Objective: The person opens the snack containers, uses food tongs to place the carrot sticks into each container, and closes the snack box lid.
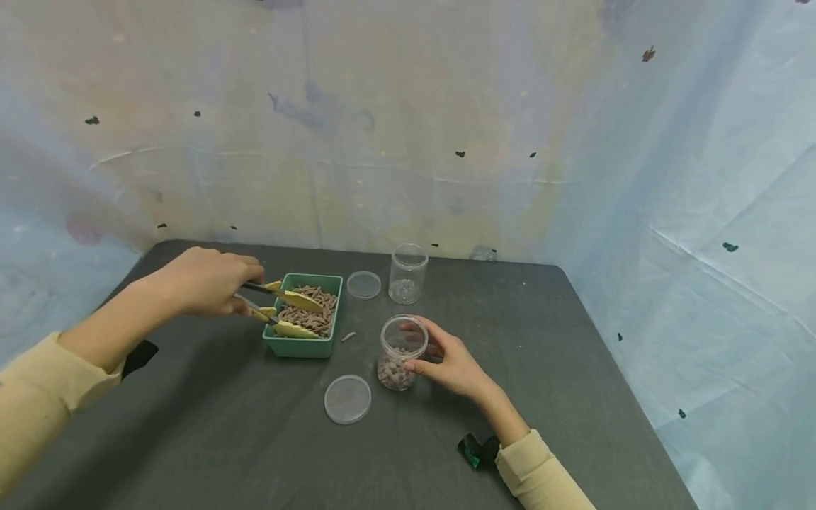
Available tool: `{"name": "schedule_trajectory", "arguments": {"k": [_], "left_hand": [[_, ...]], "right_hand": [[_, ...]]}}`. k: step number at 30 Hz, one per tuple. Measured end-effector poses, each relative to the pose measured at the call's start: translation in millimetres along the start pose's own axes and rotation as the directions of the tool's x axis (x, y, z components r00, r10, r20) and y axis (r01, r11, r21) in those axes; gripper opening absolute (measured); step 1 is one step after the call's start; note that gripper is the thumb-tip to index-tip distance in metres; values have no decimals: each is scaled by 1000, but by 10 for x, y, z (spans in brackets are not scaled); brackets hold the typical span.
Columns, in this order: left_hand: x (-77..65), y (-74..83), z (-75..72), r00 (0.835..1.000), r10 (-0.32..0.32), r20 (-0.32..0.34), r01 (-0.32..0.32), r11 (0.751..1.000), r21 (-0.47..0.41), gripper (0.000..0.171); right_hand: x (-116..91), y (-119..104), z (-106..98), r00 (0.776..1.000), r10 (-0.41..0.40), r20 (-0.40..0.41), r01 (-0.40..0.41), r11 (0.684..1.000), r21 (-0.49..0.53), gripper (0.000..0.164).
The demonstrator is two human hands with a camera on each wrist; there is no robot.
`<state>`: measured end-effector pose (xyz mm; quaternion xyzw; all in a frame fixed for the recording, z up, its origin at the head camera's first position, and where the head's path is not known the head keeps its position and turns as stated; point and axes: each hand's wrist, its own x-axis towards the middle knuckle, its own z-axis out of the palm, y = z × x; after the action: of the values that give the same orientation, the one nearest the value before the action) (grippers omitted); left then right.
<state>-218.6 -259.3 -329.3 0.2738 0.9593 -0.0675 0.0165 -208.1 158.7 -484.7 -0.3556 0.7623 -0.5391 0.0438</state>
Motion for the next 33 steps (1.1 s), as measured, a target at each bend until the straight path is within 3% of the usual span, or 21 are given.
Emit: {"name": "schedule_trajectory", "arguments": {"k": [11, 33], "left_hand": [[-19, 12, 19, 999, 19, -33, -18, 1000, 23, 37], [-73, -144, 56, 998, -27, -49, 24, 998, -56, 33]], "right_hand": [[-7, -1, -6, 1000, 1, 1, -1, 1000, -1, 75], [1, -31, -3, 1000, 15, 8, -15, 1000, -8, 74]]}}
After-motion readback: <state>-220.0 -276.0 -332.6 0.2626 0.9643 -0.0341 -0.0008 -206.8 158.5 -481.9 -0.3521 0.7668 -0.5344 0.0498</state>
